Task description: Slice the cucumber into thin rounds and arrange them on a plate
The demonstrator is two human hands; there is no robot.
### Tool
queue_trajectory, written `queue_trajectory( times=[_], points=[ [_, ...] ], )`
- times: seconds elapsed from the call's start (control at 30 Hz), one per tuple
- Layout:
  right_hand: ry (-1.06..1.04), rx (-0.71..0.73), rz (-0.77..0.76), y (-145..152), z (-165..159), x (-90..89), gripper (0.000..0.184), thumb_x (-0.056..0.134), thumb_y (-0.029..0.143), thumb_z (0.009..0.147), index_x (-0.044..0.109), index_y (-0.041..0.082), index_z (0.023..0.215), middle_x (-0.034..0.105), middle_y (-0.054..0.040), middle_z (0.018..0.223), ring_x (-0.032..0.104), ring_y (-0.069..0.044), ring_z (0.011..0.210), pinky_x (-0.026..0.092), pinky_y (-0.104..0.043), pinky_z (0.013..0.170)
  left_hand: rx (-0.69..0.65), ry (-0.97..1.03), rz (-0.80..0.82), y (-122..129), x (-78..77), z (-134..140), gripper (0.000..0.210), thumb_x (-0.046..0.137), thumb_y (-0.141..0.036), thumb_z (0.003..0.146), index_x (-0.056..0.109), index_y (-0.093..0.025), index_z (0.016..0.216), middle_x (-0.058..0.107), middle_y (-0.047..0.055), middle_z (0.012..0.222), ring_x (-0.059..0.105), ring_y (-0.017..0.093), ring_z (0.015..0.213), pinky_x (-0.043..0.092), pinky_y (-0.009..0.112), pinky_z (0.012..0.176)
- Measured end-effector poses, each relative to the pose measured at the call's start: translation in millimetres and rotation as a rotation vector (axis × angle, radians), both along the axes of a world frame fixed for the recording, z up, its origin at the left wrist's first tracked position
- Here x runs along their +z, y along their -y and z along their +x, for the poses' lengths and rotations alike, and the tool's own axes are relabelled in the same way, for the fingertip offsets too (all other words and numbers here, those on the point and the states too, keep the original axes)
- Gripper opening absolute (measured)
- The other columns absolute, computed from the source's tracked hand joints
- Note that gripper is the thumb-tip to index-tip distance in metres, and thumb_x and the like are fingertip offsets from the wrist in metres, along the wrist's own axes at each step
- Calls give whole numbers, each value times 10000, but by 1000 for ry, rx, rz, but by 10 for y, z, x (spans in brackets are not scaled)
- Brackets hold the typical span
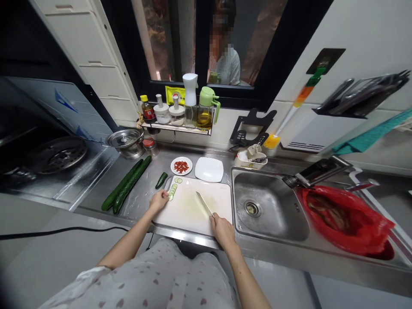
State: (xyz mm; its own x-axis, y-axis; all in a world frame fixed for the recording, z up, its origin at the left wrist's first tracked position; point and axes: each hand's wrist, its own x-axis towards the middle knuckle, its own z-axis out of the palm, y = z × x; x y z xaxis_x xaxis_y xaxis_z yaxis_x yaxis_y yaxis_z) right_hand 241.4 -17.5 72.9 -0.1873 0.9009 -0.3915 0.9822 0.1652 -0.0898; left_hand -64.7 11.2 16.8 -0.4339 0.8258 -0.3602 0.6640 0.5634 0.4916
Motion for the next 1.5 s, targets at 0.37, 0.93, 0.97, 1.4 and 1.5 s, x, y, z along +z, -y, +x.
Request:
queue_trajectory(
  times=[0.37, 0.93, 0.97, 1.4, 1.5],
  points=[
    [5, -3, -24, 2, -21, 26, 445, 180, 443, 962, 555, 228, 1070, 680, -101, 910, 641, -215, 867, 384, -279, 693, -13, -87, -17, 24, 26, 52, 168, 519, -214, 781, 638, -273, 884, 704, 6, 910, 614, 203, 925, 339, 357, 866],
    [-29, -47, -16, 33, 47, 23, 432, 194, 451, 961, 551, 236, 1074, 682, -96, 906, 642, -205, 852, 375, -267, 675, -1, -131, 138, -262, 92, 212, 214, 531, -318, 809, 609, -279, 1005, 644, 29, 1030, 565, 201, 998, 356, 335, 878],
    [-32, -53, -16, 38, 59, 19, 436, 191, 453, 961, 550, 238, 1080, 683, -95, 906, 642, -205, 851, 374, -267, 674, -7, -136, 146, -323, 103, 245, 228, 524, -322, 816, 608, -279, 1023, 638, 38, 1045, 560, 209, 1010, 353, 342, 882],
    [-24, -98, -18, 121, 208, 23, 419, 197, 437, 964, 553, 239, 1065, 686, -83, 894, 645, -207, 856, 364, -256, 660, -148, -316, 99, -824, 15, 395, 342, 486, -305, 838, 590, -278, 1162, 567, 107, 1148, 501, 271, 1091, 297, 407, 906],
    [-18, -122, -45, 128, 225, 34, 402, 217, 439, 962, 552, 242, 1066, 686, -87, 916, 642, -206, 872, 366, -257, 673, -162, -332, 88, -843, -19, 383, 332, 483, -290, 840, 597, -278, 1152, 569, 107, 1147, 499, 272, 1091, 292, 404, 900]
  ],
)
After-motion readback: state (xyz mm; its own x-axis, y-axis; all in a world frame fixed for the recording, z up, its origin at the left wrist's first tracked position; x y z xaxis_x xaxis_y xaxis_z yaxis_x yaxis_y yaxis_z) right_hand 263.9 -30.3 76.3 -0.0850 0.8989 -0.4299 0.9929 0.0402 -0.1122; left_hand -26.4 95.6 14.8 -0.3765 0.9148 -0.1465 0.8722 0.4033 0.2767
